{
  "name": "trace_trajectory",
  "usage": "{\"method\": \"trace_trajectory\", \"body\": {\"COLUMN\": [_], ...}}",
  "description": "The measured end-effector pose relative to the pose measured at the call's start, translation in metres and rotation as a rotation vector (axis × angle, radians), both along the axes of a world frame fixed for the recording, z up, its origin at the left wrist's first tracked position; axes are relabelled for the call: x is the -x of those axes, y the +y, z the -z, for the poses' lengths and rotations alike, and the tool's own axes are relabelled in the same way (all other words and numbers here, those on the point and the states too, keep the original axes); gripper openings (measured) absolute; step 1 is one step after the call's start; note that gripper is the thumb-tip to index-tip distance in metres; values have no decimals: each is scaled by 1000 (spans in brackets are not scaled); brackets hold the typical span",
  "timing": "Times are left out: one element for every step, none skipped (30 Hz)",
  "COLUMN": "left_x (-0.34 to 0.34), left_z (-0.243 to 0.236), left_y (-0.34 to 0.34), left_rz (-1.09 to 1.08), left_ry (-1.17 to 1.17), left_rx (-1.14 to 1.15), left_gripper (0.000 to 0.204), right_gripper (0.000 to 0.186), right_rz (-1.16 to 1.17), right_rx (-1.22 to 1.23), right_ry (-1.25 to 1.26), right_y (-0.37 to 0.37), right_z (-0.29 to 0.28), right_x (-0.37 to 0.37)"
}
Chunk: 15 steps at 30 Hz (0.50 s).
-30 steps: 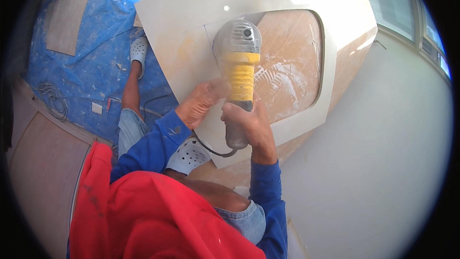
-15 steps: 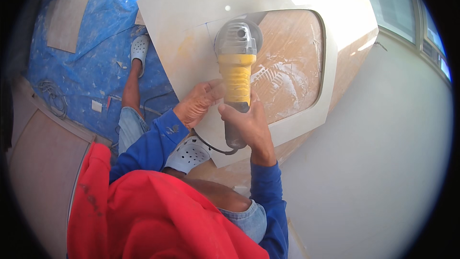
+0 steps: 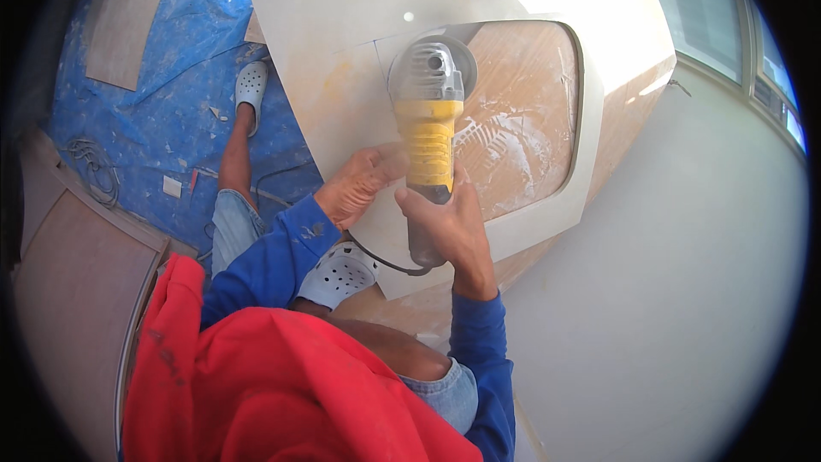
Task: The person uses a handheld angle grinder to grind along a marked curved line on a large white tile. The person holds the tile steady with one hand while guiding the grinder with the other, creating dust as the cut progresses.
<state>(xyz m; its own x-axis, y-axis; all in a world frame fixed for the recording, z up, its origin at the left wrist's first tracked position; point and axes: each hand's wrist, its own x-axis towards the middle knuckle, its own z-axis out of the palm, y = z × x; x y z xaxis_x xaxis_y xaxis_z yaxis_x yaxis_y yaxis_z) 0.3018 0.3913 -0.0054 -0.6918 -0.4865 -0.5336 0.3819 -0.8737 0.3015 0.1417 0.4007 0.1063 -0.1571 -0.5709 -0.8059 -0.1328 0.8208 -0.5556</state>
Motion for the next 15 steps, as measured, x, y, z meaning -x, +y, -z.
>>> {"method": "trace_trajectory", "body": {"left_x": [0, 0, 0, 0, -1, -1, -1, -1, -1, -1, -1, -1, -1, -1, -1], "left_z": [0, 0, -1, -1, -2, -2, -3, -3, -3, -3, -4, -4, -4, -4, -4], "left_y": [0, 0, 1, 1, 1, 1, 1, 1, 1, 1, 2, 1, 2, 2, 1], "left_rz": [4, 1, -1, -8, -2, 0, -2, -3, -7, -14, -13, -15, -20, -16, -15], "left_ry": [-6, -3, -5, -6, -14, -20, -25, -18, -10, -3, -3, -4, -5, -8, -11], "left_rx": [1, 3, 6, 15, 11, 15, 25, 20, 21, 27, 26, 29, 39, 27, 21], "left_gripper": [84, 84, 83, 83, 82, 82, 81, 81, 80, 79, 79, 79, 78, 77, 77], "right_gripper": [57, 57, 57, 57, 58, 58, 58, 58, 58, 59, 59, 59, 58, 58, 58], "right_rz": [-7, -16, -14, -14, -14, -16, -17, -18, -19, -20, -21, -26, -31, -36, -29], "right_rx": [-3, -1, -8, -11, -13, -12, -12, -12, -12, -13, -11, -18, -24, -30, -23], "right_ry": [6, 10, 10, 8, 5, -1, -6, -12, -14, -17, -21, -15, -11, -7, -15], "right_y": [0, 0, -1, -1, -1, -1, -1, -2, -2, -2, -2, -2, -2, -2, -2], "right_z": [0, 0, -1, -1, -1, 0, 0, 0, 0, 0, 0, 1, 2, 2, 2], "right_x": [0, 1, 1, 1, 1, 1, 2, 2, 2, 2, 3, 3, 3, 3, 3]}}
